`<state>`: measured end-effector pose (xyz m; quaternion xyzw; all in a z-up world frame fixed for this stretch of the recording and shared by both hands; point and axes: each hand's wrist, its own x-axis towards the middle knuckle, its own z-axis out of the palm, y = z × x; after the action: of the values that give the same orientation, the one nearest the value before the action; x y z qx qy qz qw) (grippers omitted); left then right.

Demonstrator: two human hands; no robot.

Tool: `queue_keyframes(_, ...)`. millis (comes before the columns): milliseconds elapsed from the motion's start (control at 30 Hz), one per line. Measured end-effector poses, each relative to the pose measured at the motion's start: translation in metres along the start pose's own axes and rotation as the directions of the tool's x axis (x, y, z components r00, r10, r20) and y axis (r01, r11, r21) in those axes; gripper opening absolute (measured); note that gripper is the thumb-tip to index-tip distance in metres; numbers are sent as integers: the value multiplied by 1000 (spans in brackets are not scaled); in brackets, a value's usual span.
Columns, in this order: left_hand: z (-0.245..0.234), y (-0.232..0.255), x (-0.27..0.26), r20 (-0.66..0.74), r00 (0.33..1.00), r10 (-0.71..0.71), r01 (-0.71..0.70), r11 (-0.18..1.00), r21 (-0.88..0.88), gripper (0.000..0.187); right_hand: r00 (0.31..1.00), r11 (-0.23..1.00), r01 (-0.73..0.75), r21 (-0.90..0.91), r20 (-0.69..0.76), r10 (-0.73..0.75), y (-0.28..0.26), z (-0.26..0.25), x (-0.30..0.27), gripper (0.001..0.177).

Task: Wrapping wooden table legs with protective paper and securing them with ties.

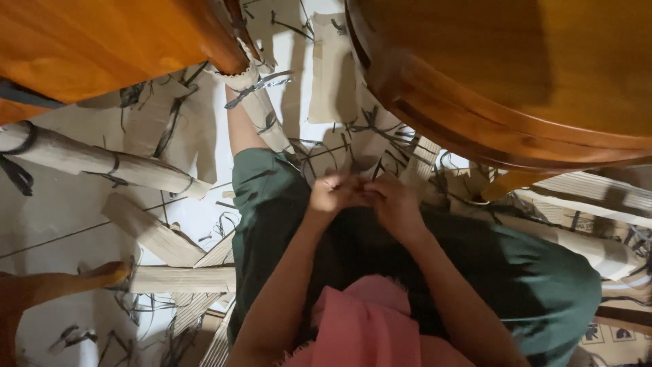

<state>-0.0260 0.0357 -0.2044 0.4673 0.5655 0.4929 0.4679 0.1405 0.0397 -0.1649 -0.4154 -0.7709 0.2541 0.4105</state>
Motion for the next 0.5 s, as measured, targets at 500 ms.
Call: queue_keyframes(500, -20, -24, 34, -189, 967, 169, -120, 962, 246, 35, 996, 999, 39, 19, 79, -41, -27, -17, 18, 5)
